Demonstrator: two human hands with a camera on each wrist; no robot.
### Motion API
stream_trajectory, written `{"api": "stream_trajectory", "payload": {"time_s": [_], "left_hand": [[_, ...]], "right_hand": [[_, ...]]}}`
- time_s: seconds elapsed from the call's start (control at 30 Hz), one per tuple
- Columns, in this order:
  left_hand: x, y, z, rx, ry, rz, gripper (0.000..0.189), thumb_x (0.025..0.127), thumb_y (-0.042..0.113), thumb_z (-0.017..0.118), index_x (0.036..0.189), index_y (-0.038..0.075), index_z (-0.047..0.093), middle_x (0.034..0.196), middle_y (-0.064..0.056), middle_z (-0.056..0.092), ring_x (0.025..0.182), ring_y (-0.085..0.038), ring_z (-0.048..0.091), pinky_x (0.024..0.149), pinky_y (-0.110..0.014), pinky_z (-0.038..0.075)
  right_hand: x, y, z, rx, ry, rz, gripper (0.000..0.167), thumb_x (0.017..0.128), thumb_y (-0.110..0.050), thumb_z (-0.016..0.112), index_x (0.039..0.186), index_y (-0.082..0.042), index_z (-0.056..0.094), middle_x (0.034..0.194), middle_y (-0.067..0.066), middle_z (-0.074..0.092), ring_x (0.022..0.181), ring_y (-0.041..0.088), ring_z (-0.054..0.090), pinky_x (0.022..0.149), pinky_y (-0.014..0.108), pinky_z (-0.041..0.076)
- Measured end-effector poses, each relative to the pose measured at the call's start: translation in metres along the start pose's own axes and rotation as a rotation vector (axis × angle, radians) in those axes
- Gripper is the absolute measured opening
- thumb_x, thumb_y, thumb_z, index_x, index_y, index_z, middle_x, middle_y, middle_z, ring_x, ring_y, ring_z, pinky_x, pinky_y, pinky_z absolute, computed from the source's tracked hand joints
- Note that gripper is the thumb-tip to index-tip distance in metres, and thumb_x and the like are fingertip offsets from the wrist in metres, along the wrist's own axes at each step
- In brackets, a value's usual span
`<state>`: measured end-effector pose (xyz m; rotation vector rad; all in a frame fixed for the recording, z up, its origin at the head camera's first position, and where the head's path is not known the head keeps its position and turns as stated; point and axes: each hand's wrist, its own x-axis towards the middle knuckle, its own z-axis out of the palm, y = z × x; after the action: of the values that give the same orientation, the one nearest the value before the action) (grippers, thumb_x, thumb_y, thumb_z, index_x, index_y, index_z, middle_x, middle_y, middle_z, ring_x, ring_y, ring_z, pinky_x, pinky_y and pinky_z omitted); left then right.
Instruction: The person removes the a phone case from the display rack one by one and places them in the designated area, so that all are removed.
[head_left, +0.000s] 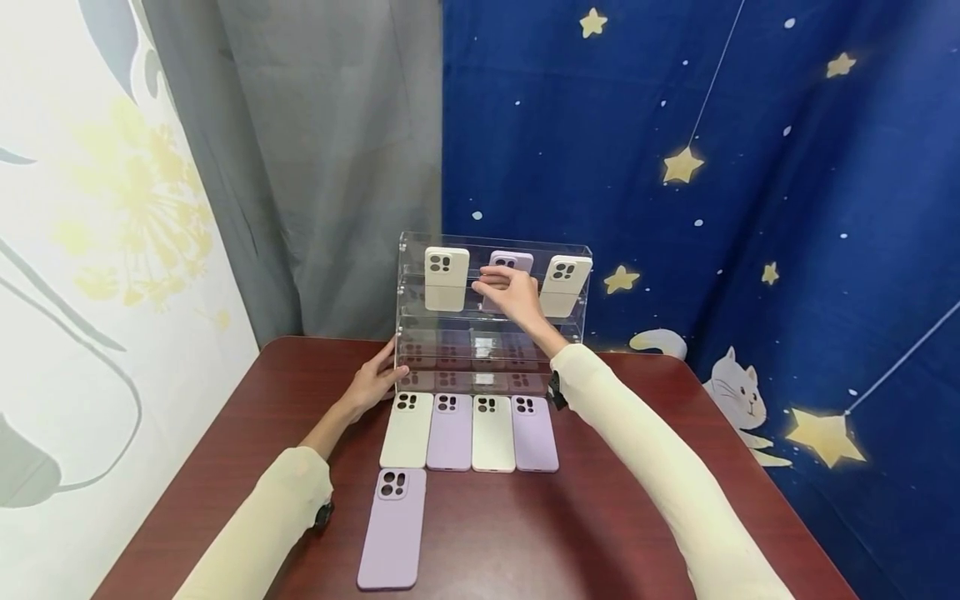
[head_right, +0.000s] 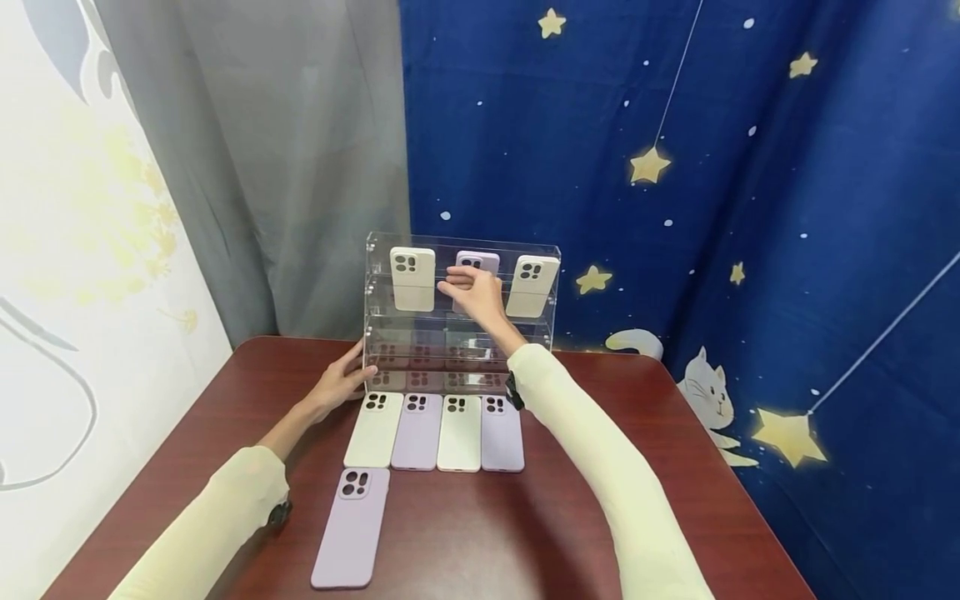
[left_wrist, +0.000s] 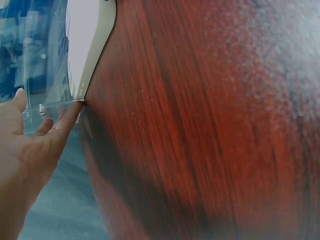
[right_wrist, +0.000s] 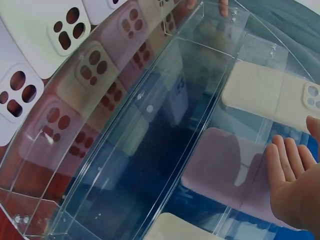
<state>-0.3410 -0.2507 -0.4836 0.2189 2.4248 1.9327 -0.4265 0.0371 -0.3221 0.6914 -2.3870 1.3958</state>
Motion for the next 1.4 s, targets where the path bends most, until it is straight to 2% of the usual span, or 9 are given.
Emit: {"api": "stream_trajectory", "payload": {"time_s": [0.23,0.5,0.67,0.83,0.97,1.1,1.17,1.3,1.4], "left_hand": [[0.001,0.000,-0.001,0.008,-0.002,-0.017,0.078,0.109,0.021,0.057,0.168,0.036,0.008,0.167,-0.024,0.026,0.144,-0.044,0.044,0.106,-0.060,0.049],[0.000,0.000,0.001,0.005,0.016,-0.018,0.077,0.109,0.021,0.058,0.166,0.041,0.012,0.167,-0.022,0.029,0.144,-0.042,0.044,0.105,-0.058,0.050],[-0.001,0.000,0.001,-0.001,0.013,0.000,0.077,0.109,0.021,0.058,0.167,0.039,0.012,0.166,-0.024,0.029,0.143,-0.044,0.045,0.104,-0.060,0.050],[-0.001,0.000,0.001,-0.018,0.005,0.002,0.077,0.109,0.019,0.057,0.167,0.038,0.011,0.166,-0.025,0.028,0.145,-0.044,0.042,0.105,-0.062,0.048],[0.000,-0.001,0.000,-0.015,0.010,-0.002,0.077,0.109,0.018,0.057,0.167,0.038,0.011,0.166,-0.024,0.029,0.144,-0.043,0.043,0.105,-0.061,0.048],[0.001,-0.001,0.000,-0.012,0.007,-0.001,0.077,0.109,0.017,0.057,0.167,0.038,0.011,0.166,-0.024,0.029,0.144,-0.044,0.044,0.105,-0.060,0.049],[0.001,-0.001,0.000,-0.016,0.007,-0.005,0.077,0.109,0.017,0.057,0.167,0.039,0.012,0.166,-0.024,0.029,0.144,-0.044,0.044,0.105,-0.061,0.049],[-0.001,0.000,0.001,-0.029,0.008,-0.006,0.076,0.109,0.017,0.057,0.167,0.038,0.013,0.166,-0.025,0.029,0.144,-0.044,0.043,0.106,-0.061,0.048],[-0.001,0.000,0.000,-0.028,0.009,0.001,0.077,0.109,0.019,0.058,0.167,0.037,0.012,0.166,-0.025,0.028,0.144,-0.044,0.043,0.106,-0.062,0.047]], "right_hand": [[0.005,-0.006,0.009,0.032,0.002,-0.008,0.048,0.095,-0.018,0.080,0.137,0.002,0.066,0.124,0.016,0.073,0.110,0.028,0.074,0.095,0.038,0.060],[0.011,-0.011,0.021,0.053,0.008,0.010,0.044,0.098,-0.012,0.075,0.139,-0.001,0.065,0.125,0.018,0.072,0.112,0.028,0.072,0.097,0.037,0.059],[0.015,-0.014,0.025,-0.020,0.048,-0.025,0.040,0.098,-0.013,0.074,0.137,-0.005,0.068,0.117,0.014,0.075,0.108,0.026,0.074,0.116,0.033,0.041],[0.016,-0.015,0.027,-0.066,0.068,-0.018,0.034,0.101,-0.016,0.071,0.134,-0.008,0.070,0.113,0.011,0.077,0.109,0.023,0.074,0.120,0.040,0.031],[0.017,-0.015,0.030,-0.057,0.087,-0.004,0.029,0.102,-0.017,0.068,0.130,-0.010,0.073,0.109,0.010,0.078,0.104,0.021,0.076,0.114,0.037,0.042],[0.018,-0.014,0.031,-0.034,0.105,0.006,0.026,0.102,-0.016,0.068,0.126,-0.008,0.074,0.106,0.011,0.079,0.099,0.024,0.077,0.096,0.037,0.057],[0.019,-0.015,0.032,-0.021,0.106,0.008,0.026,0.102,-0.015,0.068,0.126,-0.007,0.074,0.106,0.012,0.079,0.098,0.026,0.077,0.101,0.036,0.055],[0.020,-0.019,0.033,-0.025,0.118,-0.001,0.025,0.102,-0.016,0.069,0.125,-0.007,0.074,0.106,0.011,0.079,0.099,0.024,0.077,0.116,0.034,0.039],[0.020,-0.025,0.031,-0.026,0.127,-0.013,0.024,0.102,-0.017,0.069,0.124,-0.009,0.075,0.106,0.009,0.079,0.099,0.020,0.077,0.113,0.031,0.043]]}}
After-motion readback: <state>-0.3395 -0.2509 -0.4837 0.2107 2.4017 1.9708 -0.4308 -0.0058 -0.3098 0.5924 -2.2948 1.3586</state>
